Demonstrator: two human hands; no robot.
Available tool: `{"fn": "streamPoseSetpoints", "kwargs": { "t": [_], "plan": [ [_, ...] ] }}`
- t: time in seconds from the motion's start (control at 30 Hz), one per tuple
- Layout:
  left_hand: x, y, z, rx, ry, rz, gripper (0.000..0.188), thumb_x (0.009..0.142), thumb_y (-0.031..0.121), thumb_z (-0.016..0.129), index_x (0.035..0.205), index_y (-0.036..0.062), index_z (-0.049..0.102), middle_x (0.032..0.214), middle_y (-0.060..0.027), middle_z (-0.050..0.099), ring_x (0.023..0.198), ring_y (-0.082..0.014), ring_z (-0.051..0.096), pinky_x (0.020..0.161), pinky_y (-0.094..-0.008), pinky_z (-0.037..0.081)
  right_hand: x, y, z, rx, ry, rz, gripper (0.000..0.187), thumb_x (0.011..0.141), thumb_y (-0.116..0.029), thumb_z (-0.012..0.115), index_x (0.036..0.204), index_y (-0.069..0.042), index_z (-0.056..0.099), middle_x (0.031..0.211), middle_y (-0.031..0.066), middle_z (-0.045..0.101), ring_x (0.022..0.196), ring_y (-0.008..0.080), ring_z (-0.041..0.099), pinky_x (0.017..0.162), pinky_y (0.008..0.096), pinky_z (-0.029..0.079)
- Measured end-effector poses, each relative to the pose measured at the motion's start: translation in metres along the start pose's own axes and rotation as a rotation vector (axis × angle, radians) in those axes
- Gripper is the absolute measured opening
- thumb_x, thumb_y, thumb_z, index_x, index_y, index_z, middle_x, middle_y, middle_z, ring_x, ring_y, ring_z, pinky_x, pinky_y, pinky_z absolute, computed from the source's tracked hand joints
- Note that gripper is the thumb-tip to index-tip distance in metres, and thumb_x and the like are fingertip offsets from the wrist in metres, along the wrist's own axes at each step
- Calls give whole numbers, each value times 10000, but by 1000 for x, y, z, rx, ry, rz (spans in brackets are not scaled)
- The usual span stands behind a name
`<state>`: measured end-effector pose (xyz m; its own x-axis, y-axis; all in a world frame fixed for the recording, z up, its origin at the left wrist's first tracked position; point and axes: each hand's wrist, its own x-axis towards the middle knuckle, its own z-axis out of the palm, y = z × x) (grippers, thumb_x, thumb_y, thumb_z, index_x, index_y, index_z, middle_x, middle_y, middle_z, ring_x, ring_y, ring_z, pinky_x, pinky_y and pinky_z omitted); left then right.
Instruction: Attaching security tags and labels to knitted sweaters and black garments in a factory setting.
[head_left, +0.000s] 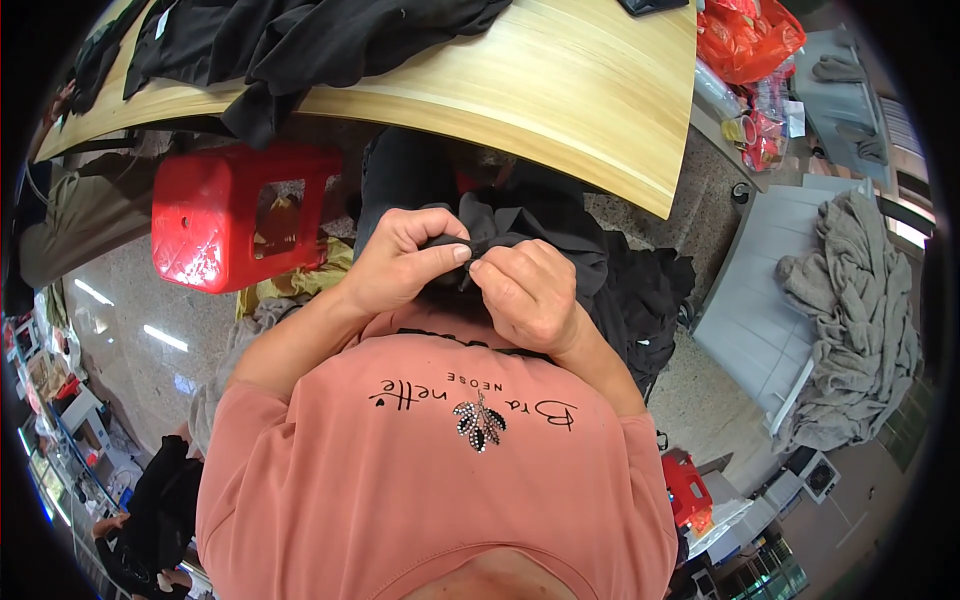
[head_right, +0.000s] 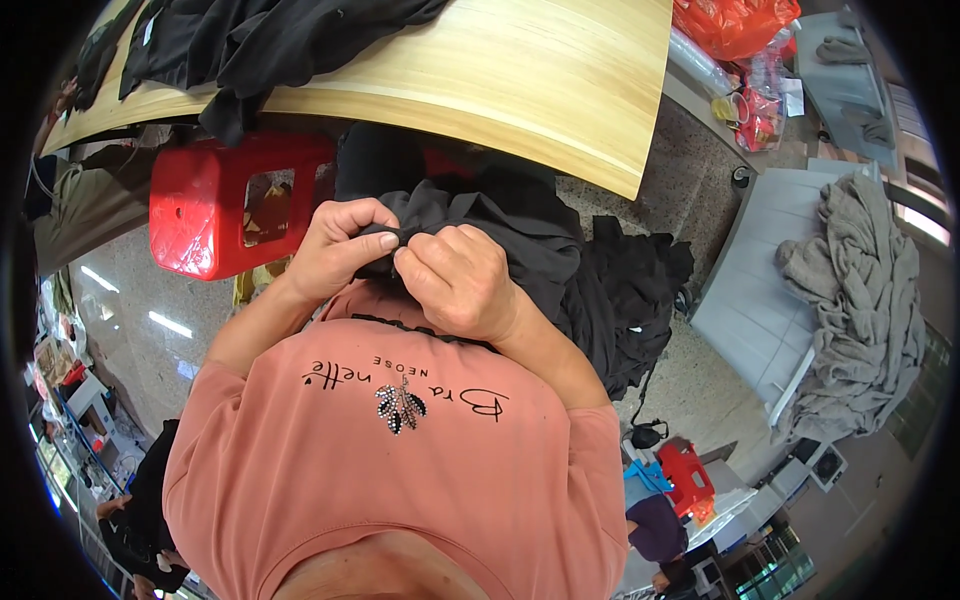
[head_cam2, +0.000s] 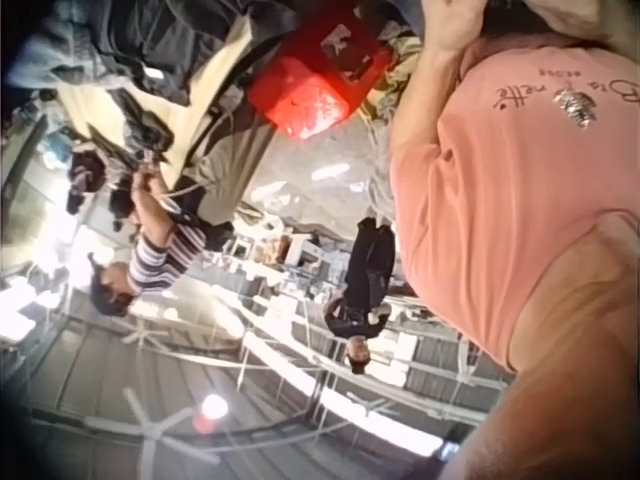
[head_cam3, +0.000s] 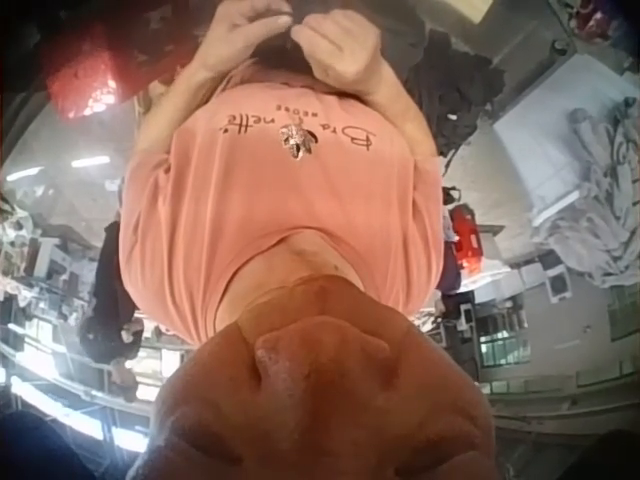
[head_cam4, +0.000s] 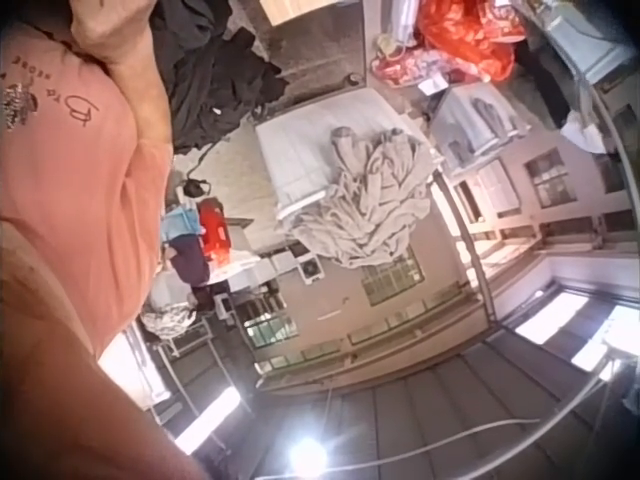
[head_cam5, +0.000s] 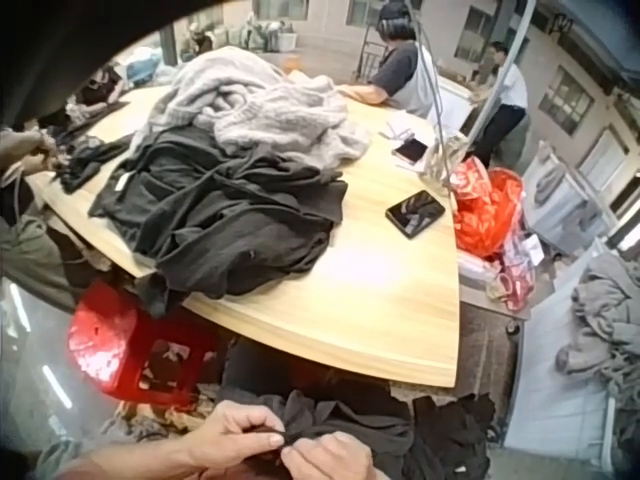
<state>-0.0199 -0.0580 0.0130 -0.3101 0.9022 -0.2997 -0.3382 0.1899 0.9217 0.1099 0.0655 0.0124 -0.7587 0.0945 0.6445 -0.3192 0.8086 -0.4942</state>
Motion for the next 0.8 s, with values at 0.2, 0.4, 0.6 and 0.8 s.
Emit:
{"fn": "streamPoseSetpoints", "kwargs": {
  "t": [0.2,0.4,0.6,0.8],
  "plan": [
    [-1,-6,-3,-76,-2,-28,44,776,20,585,789,-18,601,691,22,540,632,-30,458,555,-189,374,2,1,0,-64,-70,4,190,579,21,593,768,12,571,712,83,542,517,186,486,442,275,371],
    [-2,-7,-6,-54,13,-58,28,752,4,614,775,-11,606,665,28,538,611,-27,456,543,-180,369,1,8,5,23,-145,83,186,583,39,582,764,1,575,712,77,532,555,204,500,466,285,394],
    [-3,-26,-5,-82,91,18,32,740,-5,617,771,-9,609,676,26,553,620,-32,464,558,-187,384,-3,7,10,46,-146,116,191,583,63,583,760,-8,569,731,83,532,569,212,504,477,290,409],
    [-4,-21,-6,130,149,81,41,728,-10,621,768,-17,615,641,0,568,630,-42,486,558,-200,405,-2,7,14,224,-109,293,150,646,101,568,757,1,556,777,105,550,610,222,533,514,287,434]
  ]
}}
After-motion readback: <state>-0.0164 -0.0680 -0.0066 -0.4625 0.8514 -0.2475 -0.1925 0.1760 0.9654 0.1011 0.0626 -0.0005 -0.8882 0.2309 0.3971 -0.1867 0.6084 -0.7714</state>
